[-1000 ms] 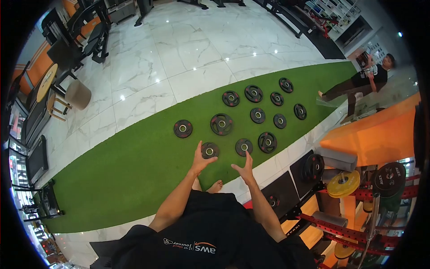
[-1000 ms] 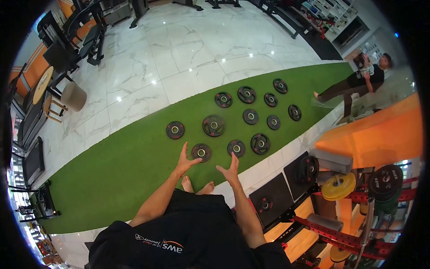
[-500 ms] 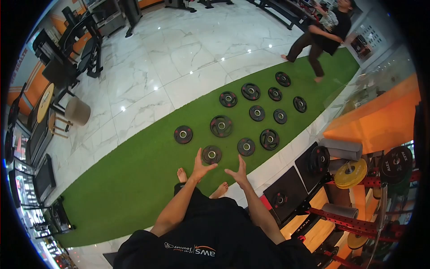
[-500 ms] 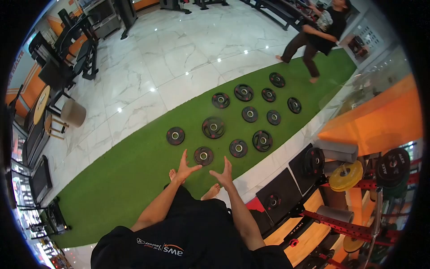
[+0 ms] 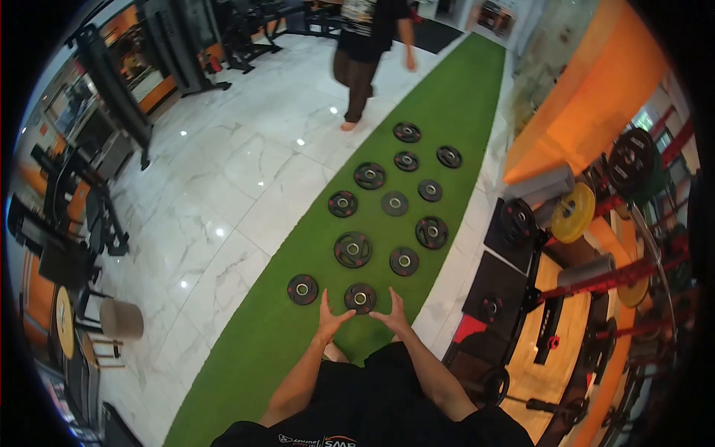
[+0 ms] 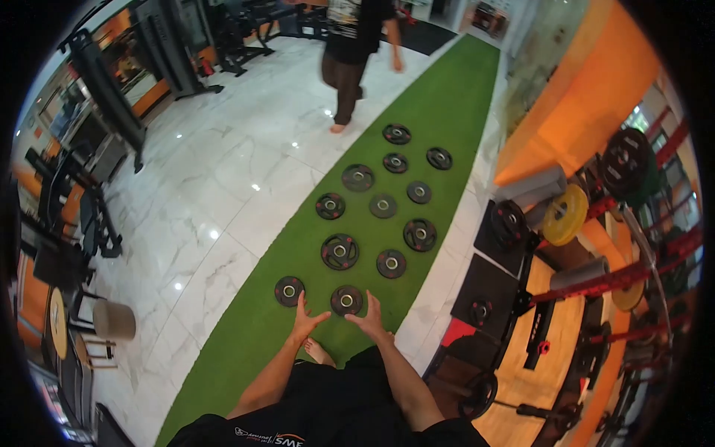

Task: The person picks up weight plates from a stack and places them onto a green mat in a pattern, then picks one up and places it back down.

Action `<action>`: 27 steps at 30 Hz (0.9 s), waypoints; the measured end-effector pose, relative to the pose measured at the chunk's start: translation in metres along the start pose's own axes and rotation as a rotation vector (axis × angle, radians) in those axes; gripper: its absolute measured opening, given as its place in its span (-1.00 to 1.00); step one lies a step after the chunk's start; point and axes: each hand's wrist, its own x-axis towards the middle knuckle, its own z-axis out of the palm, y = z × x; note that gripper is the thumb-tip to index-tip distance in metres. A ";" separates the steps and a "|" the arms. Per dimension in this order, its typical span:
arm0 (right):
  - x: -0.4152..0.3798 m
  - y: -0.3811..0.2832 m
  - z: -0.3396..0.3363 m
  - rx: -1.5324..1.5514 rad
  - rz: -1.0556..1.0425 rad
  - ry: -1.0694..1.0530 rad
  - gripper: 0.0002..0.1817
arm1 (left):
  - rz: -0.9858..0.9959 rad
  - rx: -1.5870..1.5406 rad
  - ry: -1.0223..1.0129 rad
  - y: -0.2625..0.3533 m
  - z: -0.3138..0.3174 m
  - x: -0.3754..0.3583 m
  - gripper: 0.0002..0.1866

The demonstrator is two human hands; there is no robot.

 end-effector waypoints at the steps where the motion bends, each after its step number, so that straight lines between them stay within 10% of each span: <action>1: -0.004 0.004 0.002 0.004 -0.021 0.035 0.25 | -0.013 0.028 -0.025 -0.004 -0.001 -0.004 0.33; 15: 0.026 0.050 -0.019 0.081 0.147 0.179 0.17 | -0.033 0.473 -0.102 -0.007 0.059 0.059 0.23; 27: 0.162 0.213 0.069 0.228 0.505 0.183 0.13 | -0.181 0.757 0.006 -0.239 0.083 0.218 0.22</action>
